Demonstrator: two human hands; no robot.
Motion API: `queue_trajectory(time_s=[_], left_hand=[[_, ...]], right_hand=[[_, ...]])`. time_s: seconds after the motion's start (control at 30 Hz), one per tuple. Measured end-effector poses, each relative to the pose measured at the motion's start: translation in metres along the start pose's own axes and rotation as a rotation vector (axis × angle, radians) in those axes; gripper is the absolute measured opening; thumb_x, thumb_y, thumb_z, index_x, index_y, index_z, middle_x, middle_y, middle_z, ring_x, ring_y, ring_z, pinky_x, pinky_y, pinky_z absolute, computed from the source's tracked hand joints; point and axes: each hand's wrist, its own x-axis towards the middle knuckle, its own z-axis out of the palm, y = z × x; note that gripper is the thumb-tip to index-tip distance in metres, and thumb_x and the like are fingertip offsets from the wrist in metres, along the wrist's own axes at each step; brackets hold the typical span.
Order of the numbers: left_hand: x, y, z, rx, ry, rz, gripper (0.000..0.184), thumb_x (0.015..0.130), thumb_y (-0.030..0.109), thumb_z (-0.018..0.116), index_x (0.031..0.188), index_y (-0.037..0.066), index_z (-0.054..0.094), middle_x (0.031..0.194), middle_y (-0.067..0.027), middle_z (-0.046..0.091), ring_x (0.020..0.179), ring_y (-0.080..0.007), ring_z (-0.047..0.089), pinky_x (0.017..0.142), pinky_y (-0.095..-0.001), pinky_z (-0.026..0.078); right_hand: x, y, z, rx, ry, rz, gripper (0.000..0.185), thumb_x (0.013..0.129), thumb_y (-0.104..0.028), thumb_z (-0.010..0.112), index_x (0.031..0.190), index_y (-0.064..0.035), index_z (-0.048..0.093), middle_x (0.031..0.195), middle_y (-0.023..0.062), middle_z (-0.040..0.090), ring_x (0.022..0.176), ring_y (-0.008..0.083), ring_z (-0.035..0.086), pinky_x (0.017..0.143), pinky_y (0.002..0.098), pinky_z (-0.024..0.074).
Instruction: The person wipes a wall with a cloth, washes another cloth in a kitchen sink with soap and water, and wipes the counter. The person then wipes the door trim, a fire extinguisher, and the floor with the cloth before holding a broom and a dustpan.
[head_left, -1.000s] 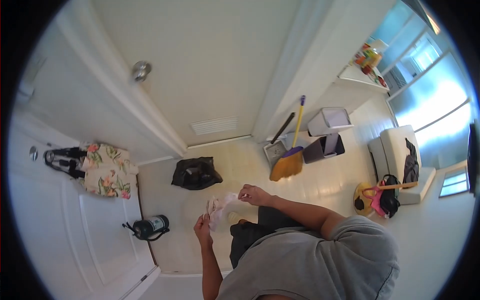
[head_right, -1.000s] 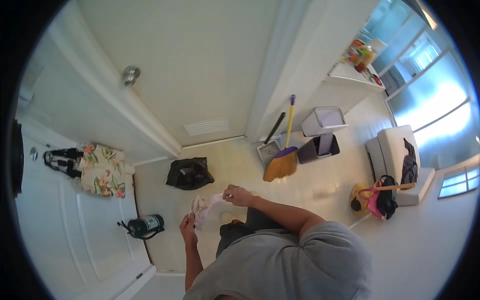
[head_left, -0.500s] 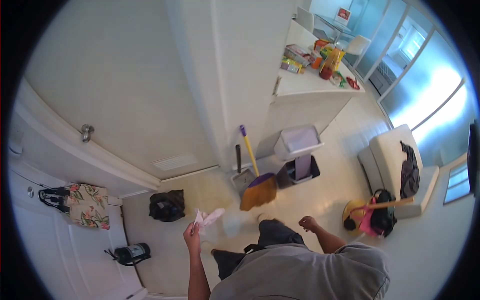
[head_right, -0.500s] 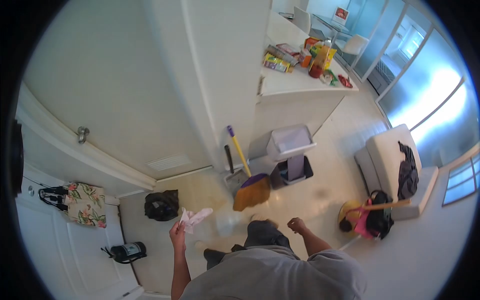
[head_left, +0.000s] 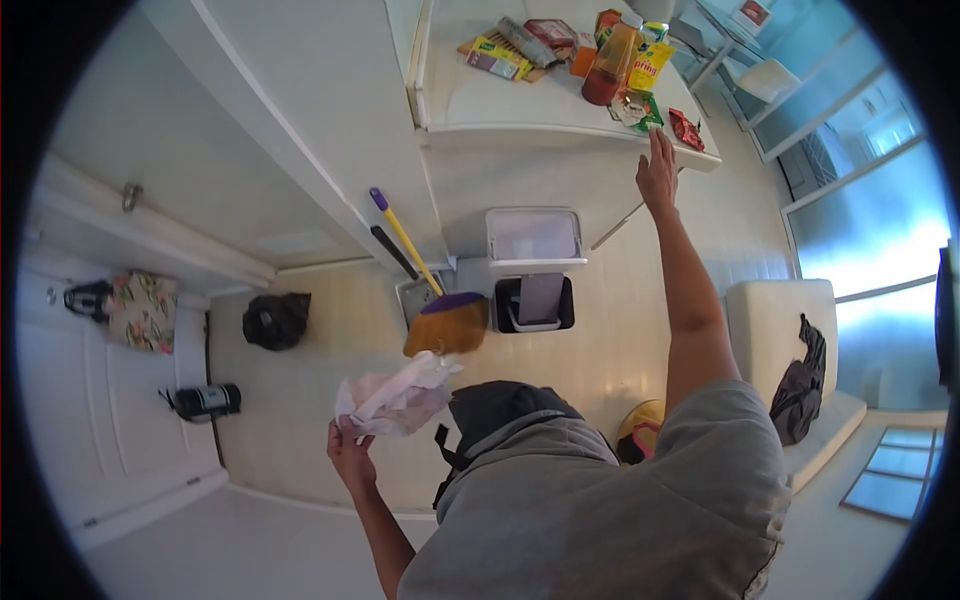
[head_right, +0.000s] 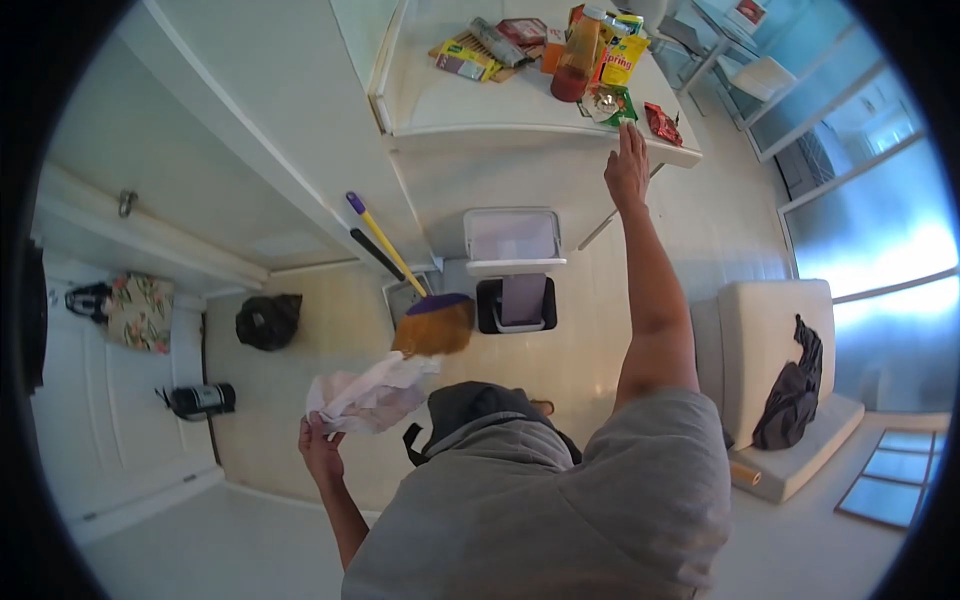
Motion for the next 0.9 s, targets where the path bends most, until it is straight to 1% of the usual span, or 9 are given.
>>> queue_trajectory(time_s=[0.07,0.1,0.3,0.6,0.63,0.67,0.7,0.8,0.9], left_hand=[[-0.035,-0.021,0.006,-0.098,0.103,0.017,0.023,0.093,0.028,0.052,0.102,0.007,0.057,0.092,-0.0036,0.061,0.084,-0.0124,0.060,0.069,-0.0320,0.055],[-0.051,-0.038,0.006,-0.124,0.117,0.022,0.024,0.093,0.027,0.052,0.104,0.006,0.057,0.095,-0.0050,0.061,0.088,-0.0137,0.059,0.073,-0.0345,0.054],[-0.173,-0.136,0.059,-0.314,0.483,-0.070,0.038,0.091,0.027,0.055,0.118,0.002,0.049,0.114,-0.0134,0.055,0.106,-0.0252,0.053,0.088,-0.0437,0.047],[-0.328,-0.197,0.148,-0.472,1.024,-0.108,0.033,0.092,0.024,0.054,0.114,-0.001,0.052,0.108,-0.0114,0.058,0.100,-0.0207,0.056,0.083,-0.0380,0.047],[-0.345,-0.210,0.156,-0.482,1.082,-0.115,0.033,0.092,0.024,0.054,0.114,-0.001,0.052,0.108,-0.0114,0.058,0.100,-0.0207,0.056,0.083,-0.0380,0.047],[-0.358,-0.226,0.164,-0.495,1.115,-0.033,0.032,0.091,0.022,0.055,0.112,-0.002,0.052,0.107,-0.0113,0.058,0.098,-0.0199,0.057,0.082,-0.0357,0.048],[-0.367,-0.239,0.175,-0.504,1.141,0.053,0.031,0.090,0.020,0.057,0.111,-0.003,0.052,0.106,-0.0111,0.058,0.096,-0.0190,0.058,0.081,-0.0333,0.048],[-0.385,-0.255,0.226,-0.590,1.347,0.038,0.029,0.089,0.017,0.059,0.109,-0.003,0.053,0.104,-0.0109,0.059,0.093,-0.0181,0.059,0.078,-0.0307,0.049],[-0.403,-0.262,0.289,-0.589,1.408,0.066,0.027,0.088,0.014,0.060,0.107,-0.003,0.055,0.103,-0.0106,0.060,0.093,-0.0181,0.059,0.077,-0.0314,0.050]], right_hand=[[-0.002,0.029,0.011,-0.034,-0.206,-0.033,0.060,0.079,-0.005,0.057,0.136,-0.0060,0.035,0.138,0.0118,0.037,0.130,0.0277,0.032,0.107,0.0376,0.0269],[-0.008,0.030,0.007,0.020,-0.211,-0.071,0.063,0.081,-0.006,0.056,0.138,-0.0069,0.031,0.143,0.0110,0.031,0.133,0.0267,0.026,0.109,0.0384,0.0238],[-0.009,0.047,0.006,0.091,-0.247,-0.243,0.073,0.076,-0.007,0.062,0.140,-0.0048,0.027,0.145,0.0146,0.025,0.135,0.0297,0.022,0.110,0.0382,0.0214],[-0.018,0.065,-0.012,0.385,-0.265,-0.487,0.067,0.078,-0.004,0.060,0.138,-0.0040,0.032,0.145,0.0171,0.026,0.134,0.0344,0.024,0.109,0.0408,0.0235],[-0.022,0.060,-0.023,0.432,-0.277,-0.578,0.061,0.079,-0.001,0.057,0.136,-0.0055,0.036,0.144,0.0167,0.027,0.132,0.0349,0.027,0.107,0.0425,0.0272],[-0.032,0.062,-0.026,0.467,-0.306,-0.603,0.061,0.079,-0.001,0.057,0.136,-0.0055,0.036,0.144,0.0167,0.027,0.132,0.0349,0.027,0.107,0.0425,0.0272],[-0.038,0.067,-0.027,0.553,-0.415,-0.662,0.054,0.080,-0.002,0.057,0.132,-0.0054,0.041,0.144,0.0166,0.029,0.131,0.0347,0.030,0.106,0.0427,0.0292],[-0.063,0.099,-0.022,0.698,-0.728,-0.831,0.038,0.082,0.000,0.054,0.120,-0.0041,0.053,0.142,0.0142,0.032,0.128,0.0331,0.034,0.101,0.0413,0.0362],[-0.072,0.160,-0.033,0.700,-1.191,-0.953,0.034,0.082,0.000,0.054,0.116,-0.0055,0.056,0.141,0.0107,0.035,0.128,0.0304,0.036,0.101,0.0388,0.0373]])
